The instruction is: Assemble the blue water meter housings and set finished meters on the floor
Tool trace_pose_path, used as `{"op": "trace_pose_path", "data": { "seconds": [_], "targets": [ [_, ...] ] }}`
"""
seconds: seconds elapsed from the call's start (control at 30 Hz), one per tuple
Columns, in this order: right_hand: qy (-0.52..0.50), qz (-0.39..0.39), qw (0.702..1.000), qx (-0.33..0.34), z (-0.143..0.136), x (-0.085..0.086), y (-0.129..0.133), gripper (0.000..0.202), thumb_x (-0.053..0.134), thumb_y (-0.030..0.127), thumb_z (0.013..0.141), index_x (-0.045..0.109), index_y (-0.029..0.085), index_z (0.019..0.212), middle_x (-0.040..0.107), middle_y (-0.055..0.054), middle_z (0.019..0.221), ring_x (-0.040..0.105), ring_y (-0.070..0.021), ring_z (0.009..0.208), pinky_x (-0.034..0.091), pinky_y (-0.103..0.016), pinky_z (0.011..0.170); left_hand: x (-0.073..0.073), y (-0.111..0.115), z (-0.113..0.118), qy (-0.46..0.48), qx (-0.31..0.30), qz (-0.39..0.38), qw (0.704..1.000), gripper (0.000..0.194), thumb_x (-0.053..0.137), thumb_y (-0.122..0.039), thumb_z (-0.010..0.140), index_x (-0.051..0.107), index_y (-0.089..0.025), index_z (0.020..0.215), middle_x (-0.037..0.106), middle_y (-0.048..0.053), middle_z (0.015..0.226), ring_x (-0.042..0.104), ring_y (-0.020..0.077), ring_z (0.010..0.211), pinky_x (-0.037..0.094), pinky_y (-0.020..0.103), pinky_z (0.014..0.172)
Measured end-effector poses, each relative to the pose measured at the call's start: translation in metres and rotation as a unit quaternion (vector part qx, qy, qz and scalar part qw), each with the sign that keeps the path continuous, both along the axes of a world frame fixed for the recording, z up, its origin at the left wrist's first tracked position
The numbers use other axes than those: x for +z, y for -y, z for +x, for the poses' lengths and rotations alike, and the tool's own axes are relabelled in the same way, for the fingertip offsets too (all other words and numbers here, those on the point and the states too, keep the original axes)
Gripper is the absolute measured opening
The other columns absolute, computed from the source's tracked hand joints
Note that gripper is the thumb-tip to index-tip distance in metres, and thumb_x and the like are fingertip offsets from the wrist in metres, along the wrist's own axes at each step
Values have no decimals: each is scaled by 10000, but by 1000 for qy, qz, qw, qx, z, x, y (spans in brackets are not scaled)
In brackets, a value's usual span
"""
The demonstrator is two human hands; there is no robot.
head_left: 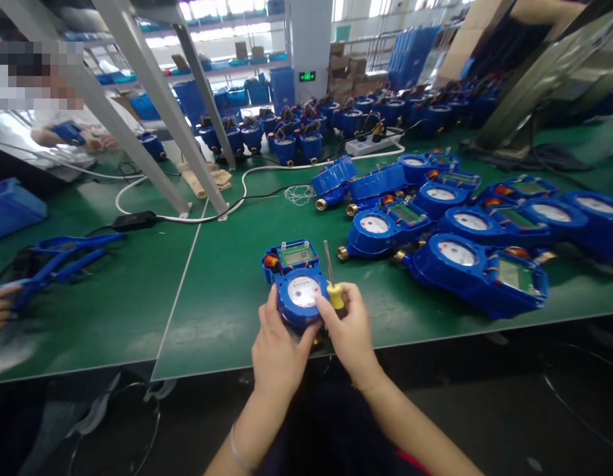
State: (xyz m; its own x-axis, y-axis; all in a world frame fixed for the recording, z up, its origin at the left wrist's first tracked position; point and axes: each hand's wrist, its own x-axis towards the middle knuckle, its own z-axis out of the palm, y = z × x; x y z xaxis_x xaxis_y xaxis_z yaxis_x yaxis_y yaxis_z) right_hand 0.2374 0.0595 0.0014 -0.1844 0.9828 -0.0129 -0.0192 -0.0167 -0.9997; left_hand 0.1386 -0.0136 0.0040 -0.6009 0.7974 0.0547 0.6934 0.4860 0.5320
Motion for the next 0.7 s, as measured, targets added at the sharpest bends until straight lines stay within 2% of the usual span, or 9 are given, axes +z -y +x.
{"op": "trace_pose_path", "data": {
  "seconds": [0.1, 0.17, 0.23, 0.3, 0.4, 0.5, 0.6, 0.7],
  "targets": [
    [-26, -30, 999, 23, -6, 0, -5, 341, 733, 442, 798, 535, 217, 961, 679, -40, 1051, 657, -197, 917, 533, -343, 851, -5, 1, -7, -5, -12, 31, 999, 958, 730, -495, 798, 164, -218, 1519, 527, 192, 1293, 666, 376, 1075, 607, 501, 760],
    [-39, -40, 998, 34, -7, 1, -2, 367, 742, 448, 789, 555, 213, 1000, 668, -61, 1139, 658, -215, 988, 531, -367, 897, -9, 4, -17, -33, -32, 106, 993, 1072, 788, -496, 740, 128, -217, 1537, 455, 211, 1354, 598, 381, 1180, 598, 513, 823],
    [-43, -54, 997, 33, -8, 2, 2, 392, 728, 457, 798, 573, 209, 1059, 677, -63, 1101, 665, -226, 977, 548, -378, 875, -11, 7, -27, -99, -71, 186, 975, 1074, 823, -467, 716, 175, -217, 1535, 424, 212, 1378, 519, 379, 1258, 566, 534, 909],
    [-38, -67, 997, 23, -9, 3, 6, 409, 709, 458, 809, 583, 206, 1106, 688, -51, 997, 673, -228, 921, 568, -371, 811, -7, 8, -37, -180, -136, 221, 949, 870, 806, -391, 762, 337, -230, 1477, 478, 184, 1369, 470, 363, 1304, 510, 544, 1005],
    [-29, -75, 997, 17, -11, 5, 9, 420, 706, 447, 805, 591, 209, 1131, 679, -28, 885, 673, -221, 843, 577, -344, 718, 4, 7, -47, -241, -264, 210, 910, 543, 718, -262, 860, 499, -236, 1357, 615, 113, 1308, 490, 301, 1318, 446, 492, 1099],
    [-31, -76, 996, 22, -10, 5, 9, 444, 716, 448, 795, 592, 208, 1148, 666, -13, 837, 665, -205, 783, 570, -324, 675, 13, 5, -52, -242, -342, 207, 884, 490, 667, -212, 900, 500, -195, 1360, 670, 89, 1265, 561, 250, 1247, 452, 437, 1097],
    [-35, -83, 995, 30, -8, 5, 9, 463, 728, 457, 784, 594, 204, 1147, 667, -12, 840, 659, -195, 756, 564, -311, 658, 24, 6, -56, -223, -350, 193, 889, 472, 682, -210, 888, 534, -216, 1336, 675, 80, 1255, 563, 249, 1201, 484, 426, 1040],
    [-33, -83, 996, 27, -8, 5, 9, 474, 730, 460, 782, 594, 203, 1156, 681, -30, 884, 663, -208, 797, 566, -322, 678, 38, 6, -58, -104, -317, 191, 923, 354, 686, -272, 877, 599, -267, 1220, 658, 68, 1222, 515, 278, 1220, 461, 479, 1038]
  ]
}}
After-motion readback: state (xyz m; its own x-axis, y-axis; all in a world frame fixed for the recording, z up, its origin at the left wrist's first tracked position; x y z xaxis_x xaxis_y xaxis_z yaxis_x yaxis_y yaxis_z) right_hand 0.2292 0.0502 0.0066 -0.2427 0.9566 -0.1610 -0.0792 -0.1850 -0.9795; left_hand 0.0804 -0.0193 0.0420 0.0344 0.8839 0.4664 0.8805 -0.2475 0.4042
